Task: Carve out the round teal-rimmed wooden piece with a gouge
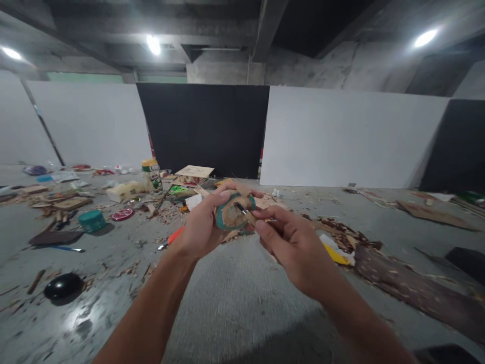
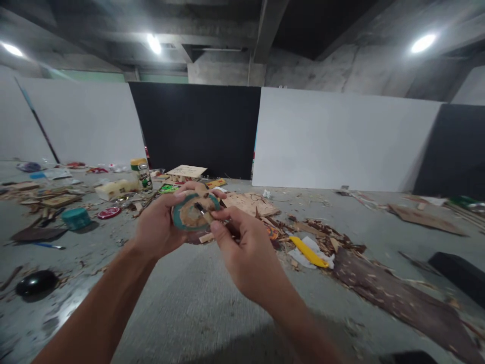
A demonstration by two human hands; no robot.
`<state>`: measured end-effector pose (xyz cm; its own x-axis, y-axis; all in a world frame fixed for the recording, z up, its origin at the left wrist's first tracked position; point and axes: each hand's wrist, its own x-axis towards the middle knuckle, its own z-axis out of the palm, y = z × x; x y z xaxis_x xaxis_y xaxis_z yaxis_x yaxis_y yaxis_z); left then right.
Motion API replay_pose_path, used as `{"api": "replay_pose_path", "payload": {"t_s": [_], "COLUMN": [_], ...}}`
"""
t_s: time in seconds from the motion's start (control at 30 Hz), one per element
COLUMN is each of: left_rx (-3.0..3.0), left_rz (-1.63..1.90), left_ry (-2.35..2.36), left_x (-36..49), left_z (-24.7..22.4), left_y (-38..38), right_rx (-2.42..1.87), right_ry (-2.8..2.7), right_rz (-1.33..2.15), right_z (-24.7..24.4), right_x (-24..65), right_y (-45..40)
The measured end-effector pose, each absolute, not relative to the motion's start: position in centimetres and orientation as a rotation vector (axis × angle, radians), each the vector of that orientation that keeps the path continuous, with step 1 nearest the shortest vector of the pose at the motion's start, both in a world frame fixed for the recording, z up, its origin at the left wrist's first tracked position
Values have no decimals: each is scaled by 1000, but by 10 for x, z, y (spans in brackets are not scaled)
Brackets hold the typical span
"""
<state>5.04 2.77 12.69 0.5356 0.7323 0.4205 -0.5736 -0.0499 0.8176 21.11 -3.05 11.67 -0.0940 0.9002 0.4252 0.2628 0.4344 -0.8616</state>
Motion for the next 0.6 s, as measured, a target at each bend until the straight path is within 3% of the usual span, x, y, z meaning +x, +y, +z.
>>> {"api": "replay_pose_path", "payload": {"t_s": [0.1,0.27,0.33,0.43,0.5,0.6], "left_rx": [1304,1289,1286,1307,1332,1314], "left_rz": [1117,1098,1121,1159,1178,1164], "left_ry": [204,235,223,234,247,196], "left_x": [51,50,51,52,52,52], "left_z": [128,130,130,129,127,126], "left_y": [26,27,27,27,28,28], "right_rx": [-983,-1026,-991,-903,-871,-919], "right_ry": [-1542,-1624,-1556,-1270,-1120,-1270], "right_rz": [877,286,536,1280,1579,1300], "right_z": [112,106,109,115,118,115], "right_x": [205,199,199,200,201,201], "right_y": [-27,-28,-28,-27,-27,-28]}}
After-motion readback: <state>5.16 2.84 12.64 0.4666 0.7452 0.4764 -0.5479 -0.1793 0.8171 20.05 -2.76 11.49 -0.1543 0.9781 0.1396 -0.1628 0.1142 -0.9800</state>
